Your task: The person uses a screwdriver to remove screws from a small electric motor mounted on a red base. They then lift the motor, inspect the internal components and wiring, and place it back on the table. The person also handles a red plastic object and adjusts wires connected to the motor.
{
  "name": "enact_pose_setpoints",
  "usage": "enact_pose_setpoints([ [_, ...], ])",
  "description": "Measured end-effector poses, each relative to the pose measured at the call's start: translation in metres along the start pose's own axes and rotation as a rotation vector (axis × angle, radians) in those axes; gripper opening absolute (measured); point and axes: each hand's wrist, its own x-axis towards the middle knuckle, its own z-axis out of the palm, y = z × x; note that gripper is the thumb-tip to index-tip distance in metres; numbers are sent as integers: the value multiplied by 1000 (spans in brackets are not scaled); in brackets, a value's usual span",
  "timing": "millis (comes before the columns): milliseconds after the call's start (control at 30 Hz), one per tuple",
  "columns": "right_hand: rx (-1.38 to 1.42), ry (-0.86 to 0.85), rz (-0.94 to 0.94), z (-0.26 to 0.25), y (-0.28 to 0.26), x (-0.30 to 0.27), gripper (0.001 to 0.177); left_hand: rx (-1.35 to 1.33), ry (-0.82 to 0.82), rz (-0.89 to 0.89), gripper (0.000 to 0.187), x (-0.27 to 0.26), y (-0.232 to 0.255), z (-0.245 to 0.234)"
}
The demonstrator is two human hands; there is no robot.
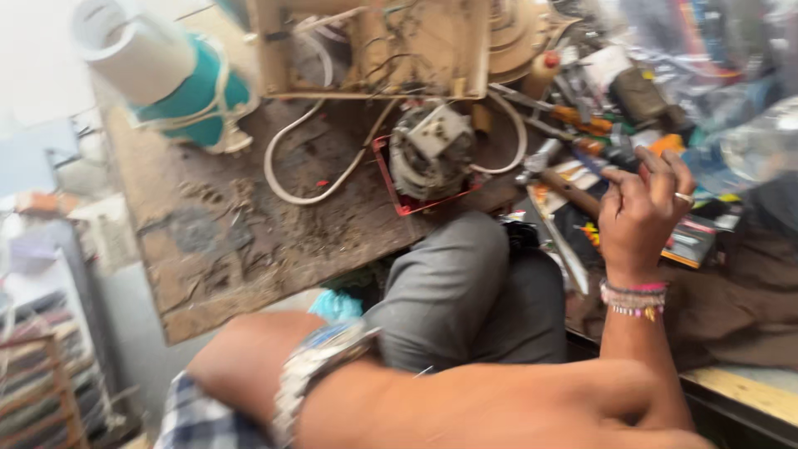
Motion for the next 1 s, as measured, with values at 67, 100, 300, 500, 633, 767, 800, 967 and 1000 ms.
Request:
enact_pose_setpoints([
  [67, 87, -52, -51, -8, -30, 2, 15, 36, 54, -9, 38, -3, 1, -1],
  [100, 178, -90, -18, -12, -48, -1, 15, 73, 57, -3, 38, -9, 5, -4],
  [300, 643, -98, -226, -26, -166, 10, 21, 449, -69, -15, 35, -34, 40, -42],
  [500, 865, -315, -486, -8, -224, -6, 29, 208, 61, 47, 40, -46, 37, -53],
  [633, 905, -343, -439, -4, -229, -27, 28, 645, 22, -71, 36, -93, -12, -76],
  [767, 927, -324, -368, 5, -227, -36, 26, 851, 938, -540, 21, -133, -100, -98],
  [800, 938, -308, -325, 7, -227, -39, 26, 802, 1026, -807, 29, -135, -123, -96],
  [967, 988, -274, -270, 11, -223, -41, 25, 866, 969, -561, 124, -131, -182, -69],
  [1000, 989, -273, -255, 9, -223, -42, 25, 874, 985, -610, 137, -125, -189, -67],
])
